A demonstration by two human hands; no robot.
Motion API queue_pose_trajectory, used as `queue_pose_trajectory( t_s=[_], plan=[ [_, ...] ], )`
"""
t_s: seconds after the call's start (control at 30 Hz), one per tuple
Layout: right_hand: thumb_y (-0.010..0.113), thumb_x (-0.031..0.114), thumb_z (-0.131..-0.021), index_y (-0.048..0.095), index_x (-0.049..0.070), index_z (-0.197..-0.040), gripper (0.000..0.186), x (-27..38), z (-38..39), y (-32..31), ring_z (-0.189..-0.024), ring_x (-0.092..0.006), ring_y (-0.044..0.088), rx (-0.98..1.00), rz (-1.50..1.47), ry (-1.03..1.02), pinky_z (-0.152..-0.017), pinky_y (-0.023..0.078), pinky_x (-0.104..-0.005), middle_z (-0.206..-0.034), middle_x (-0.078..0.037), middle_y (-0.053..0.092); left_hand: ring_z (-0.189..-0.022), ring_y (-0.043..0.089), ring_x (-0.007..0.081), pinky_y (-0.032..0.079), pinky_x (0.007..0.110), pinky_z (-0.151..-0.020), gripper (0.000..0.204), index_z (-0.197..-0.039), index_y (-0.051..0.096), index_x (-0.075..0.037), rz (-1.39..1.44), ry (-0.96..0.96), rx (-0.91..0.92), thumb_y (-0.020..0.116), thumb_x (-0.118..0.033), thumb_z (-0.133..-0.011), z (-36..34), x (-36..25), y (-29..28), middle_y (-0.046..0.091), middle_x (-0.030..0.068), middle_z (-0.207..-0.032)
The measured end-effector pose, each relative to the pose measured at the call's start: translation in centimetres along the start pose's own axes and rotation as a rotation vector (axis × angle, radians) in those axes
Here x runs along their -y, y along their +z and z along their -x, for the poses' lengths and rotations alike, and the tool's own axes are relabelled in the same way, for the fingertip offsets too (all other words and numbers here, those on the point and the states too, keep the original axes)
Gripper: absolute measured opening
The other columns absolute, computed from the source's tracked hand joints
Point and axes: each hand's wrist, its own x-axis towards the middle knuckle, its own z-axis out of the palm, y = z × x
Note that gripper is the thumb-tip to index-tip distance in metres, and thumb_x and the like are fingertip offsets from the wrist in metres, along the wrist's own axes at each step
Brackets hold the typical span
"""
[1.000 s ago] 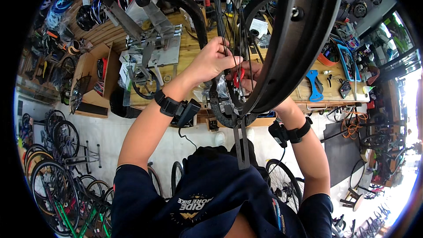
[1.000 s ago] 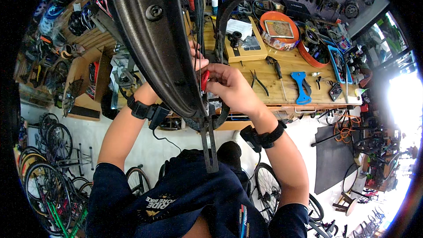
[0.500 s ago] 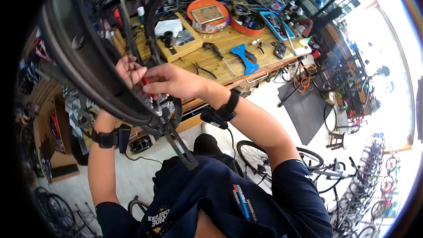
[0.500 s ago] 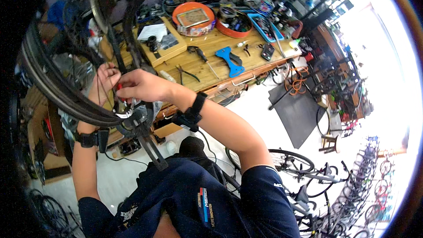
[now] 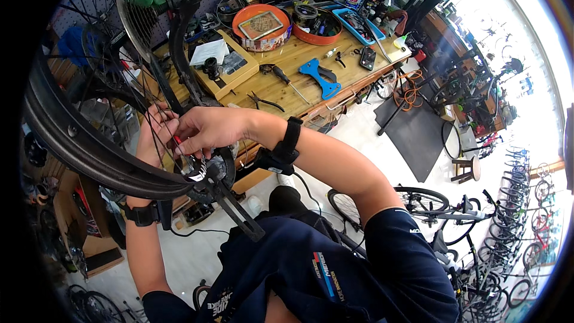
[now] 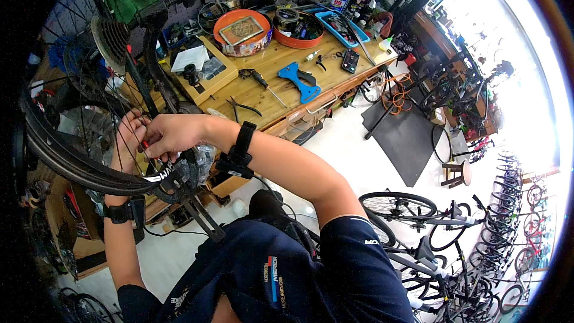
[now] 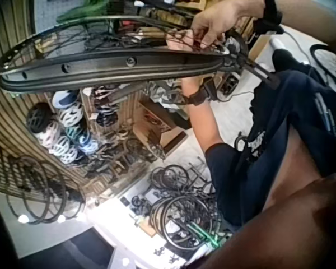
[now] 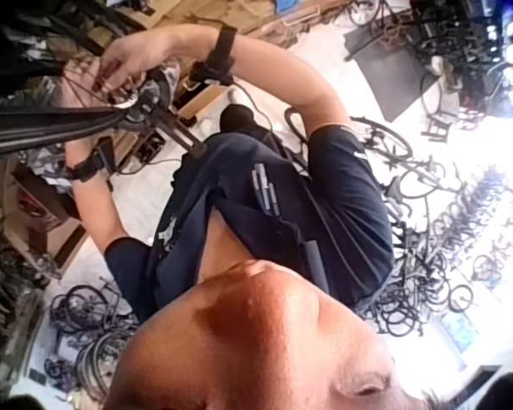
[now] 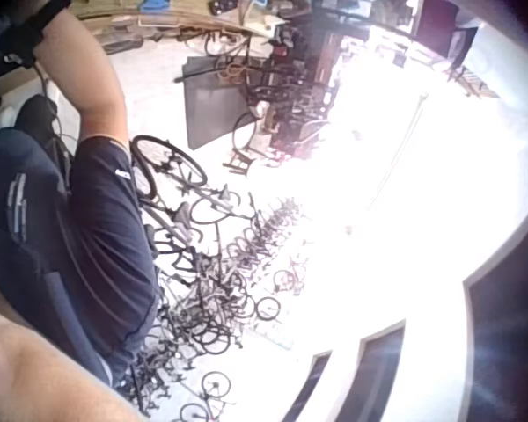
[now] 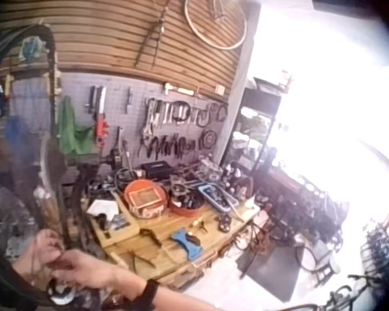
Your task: The person works on a bicycle wheel held in a stand, threading a spoke through the hub and into the rim before tightening a nipple by hand.
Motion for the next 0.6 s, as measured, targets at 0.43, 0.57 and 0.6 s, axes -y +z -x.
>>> queue_pose_trajectory(
  t_s=[0.43, 0.57, 0.6],
  plan=[
    [0.069, 0.025, -0.095, 0.067, -0.003, -0.094, 0.028, -1.0, -0.4, -0.4, -0.065, -0.0097, 0.061, 0.027, 0.035, -0.041, -0.061, 0.051, -0.0262, -0.077, -0.003, 0.066, -0.109, 0.057, 0.0186, 0.043, 0.032, -0.1, 0.062, -0.139, 0.039, 0.001, -0.097, 0.006, -0.004, 0.068, -0.029, -0.094, 0.0, 0.5, -0.1, 0.06, 0.0099, -0.113],
    [0.069, 0.021, -0.095, 0.066, -0.001, -0.096, 0.022, -1.4, -0.8, -0.6, -0.067, -0.0088, 0.06, 0.057, -0.064, -0.048, -0.063, 0.051, -0.0245, -0.08, -0.001, 0.066, -0.102, 0.056, 0.0163, 0.044, 0.03, -0.095, 0.051, -0.131, 0.042, 0.002, 0.16, -0.096, 0.093, 0.068, -0.021, -0.094, 0.4, 0.0, 0.1, 0.057, 0.0077, -0.107],
    [0.071, 0.02, -0.094, 0.066, 0.0, -0.096, 0.021, -1.5, -0.9, -0.8, -0.067, -0.0086, 0.06, 0.062, -0.031, -0.028, -0.063, 0.052, -0.0247, -0.081, -0.001, 0.066, -0.102, 0.056, 0.0157, 0.045, 0.03, -0.095, 0.049, -0.13, 0.042, 0.002, 0.099, -0.087, 0.034, 0.068, -0.02, -0.094, 0.4, 0.0, 0.1, 0.057, 0.0073, -0.107]
  ],
)
